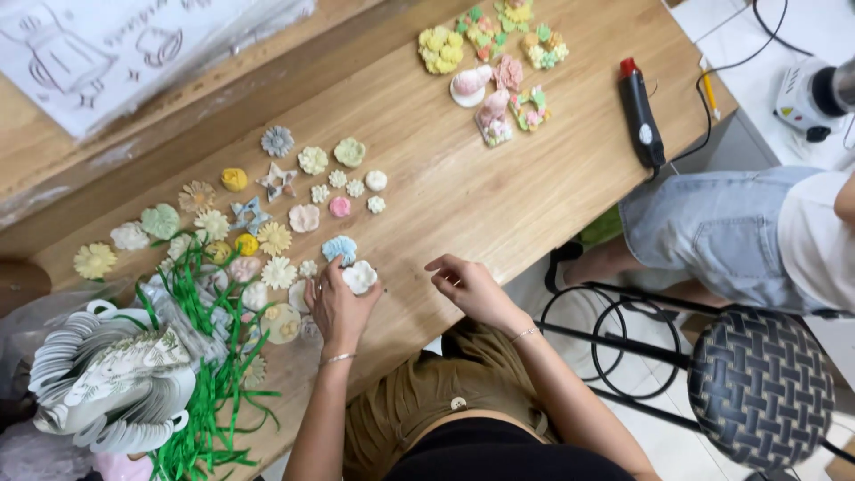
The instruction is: Organize and display wax flower decorations on a shelf.
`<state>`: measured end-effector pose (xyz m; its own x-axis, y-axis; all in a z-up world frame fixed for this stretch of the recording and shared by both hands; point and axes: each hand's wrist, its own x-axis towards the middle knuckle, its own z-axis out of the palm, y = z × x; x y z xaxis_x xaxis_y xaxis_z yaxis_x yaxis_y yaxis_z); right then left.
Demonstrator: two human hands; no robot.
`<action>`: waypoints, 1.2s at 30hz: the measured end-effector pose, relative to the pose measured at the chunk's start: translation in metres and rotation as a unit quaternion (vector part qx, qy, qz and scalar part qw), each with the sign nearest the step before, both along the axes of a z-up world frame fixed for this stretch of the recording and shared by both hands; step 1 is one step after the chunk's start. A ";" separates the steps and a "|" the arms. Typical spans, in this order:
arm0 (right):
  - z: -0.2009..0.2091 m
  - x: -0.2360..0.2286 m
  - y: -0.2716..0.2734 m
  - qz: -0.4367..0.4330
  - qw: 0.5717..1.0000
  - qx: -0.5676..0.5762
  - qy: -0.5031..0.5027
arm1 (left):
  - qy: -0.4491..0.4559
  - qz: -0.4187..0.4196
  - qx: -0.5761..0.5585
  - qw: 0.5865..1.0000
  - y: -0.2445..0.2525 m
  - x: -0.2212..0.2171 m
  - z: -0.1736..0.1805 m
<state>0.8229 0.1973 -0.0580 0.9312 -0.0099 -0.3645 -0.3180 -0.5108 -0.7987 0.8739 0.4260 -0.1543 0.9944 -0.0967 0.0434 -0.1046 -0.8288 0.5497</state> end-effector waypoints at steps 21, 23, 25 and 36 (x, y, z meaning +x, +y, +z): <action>0.023 0.059 -0.034 -0.046 0.591 0.804 0.033 | -0.180 -0.075 -0.124 0.973 -0.106 0.031 0.190; 0.019 0.062 -0.042 -0.054 0.578 0.814 0.030 | -0.172 -0.093 -0.177 0.964 -0.107 0.034 0.193; 0.024 0.065 -0.047 -0.062 0.564 0.823 0.035 | -0.162 -0.105 -0.229 0.954 -0.106 0.036 0.196; 0.066 0.075 -0.058 -0.090 0.620 0.780 0.009 | -0.158 -0.187 -0.250 0.937 -0.093 0.050 0.223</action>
